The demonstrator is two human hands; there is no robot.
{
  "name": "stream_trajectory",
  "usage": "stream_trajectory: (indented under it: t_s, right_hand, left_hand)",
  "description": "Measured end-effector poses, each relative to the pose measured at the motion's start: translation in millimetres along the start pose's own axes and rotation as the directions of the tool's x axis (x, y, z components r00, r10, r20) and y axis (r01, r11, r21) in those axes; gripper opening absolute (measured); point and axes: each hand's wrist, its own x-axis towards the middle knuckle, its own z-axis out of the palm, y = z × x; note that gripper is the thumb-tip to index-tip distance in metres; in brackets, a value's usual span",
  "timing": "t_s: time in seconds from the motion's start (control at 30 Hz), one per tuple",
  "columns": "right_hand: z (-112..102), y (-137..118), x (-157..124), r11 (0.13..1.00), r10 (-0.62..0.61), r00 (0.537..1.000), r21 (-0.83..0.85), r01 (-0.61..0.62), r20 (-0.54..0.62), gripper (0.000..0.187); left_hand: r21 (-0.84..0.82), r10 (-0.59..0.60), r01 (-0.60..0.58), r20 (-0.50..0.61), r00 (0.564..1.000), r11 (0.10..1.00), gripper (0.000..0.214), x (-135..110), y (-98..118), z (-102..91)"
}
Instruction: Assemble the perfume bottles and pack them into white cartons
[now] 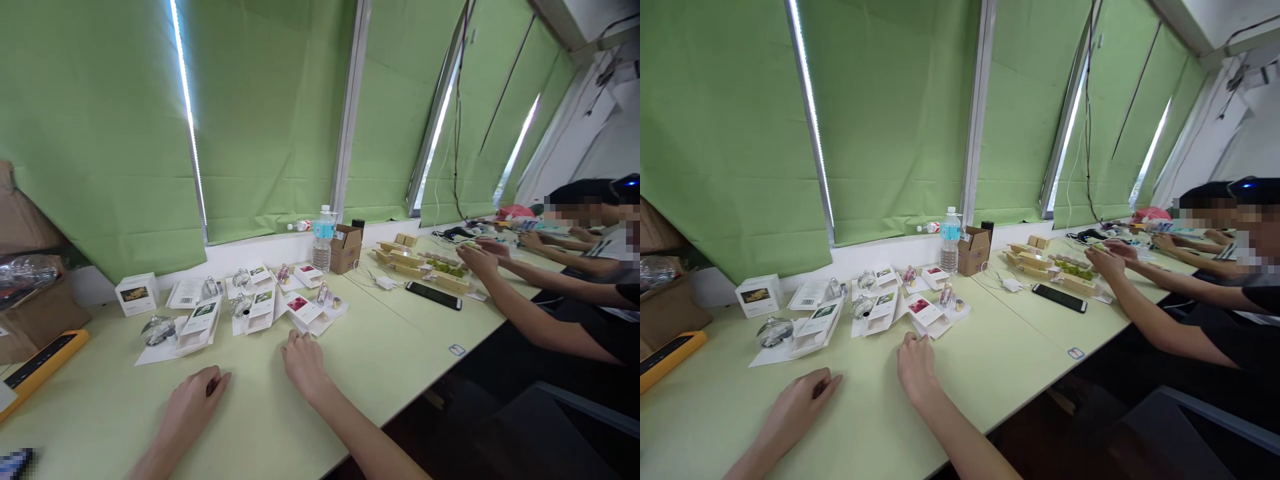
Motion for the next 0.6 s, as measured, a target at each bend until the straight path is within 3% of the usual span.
stream_trajectory:
  t_s: [0.6]
  right_hand:
    - [-12.0,1.2,-44.5,1.0,0.007,1.0,-0.029,-0.007,0.002,0.029]
  left_hand:
    - [0.009,-0.009,0.009,-0.003,1.0,1.0,0.036,-3.1,7.2,-5.0]
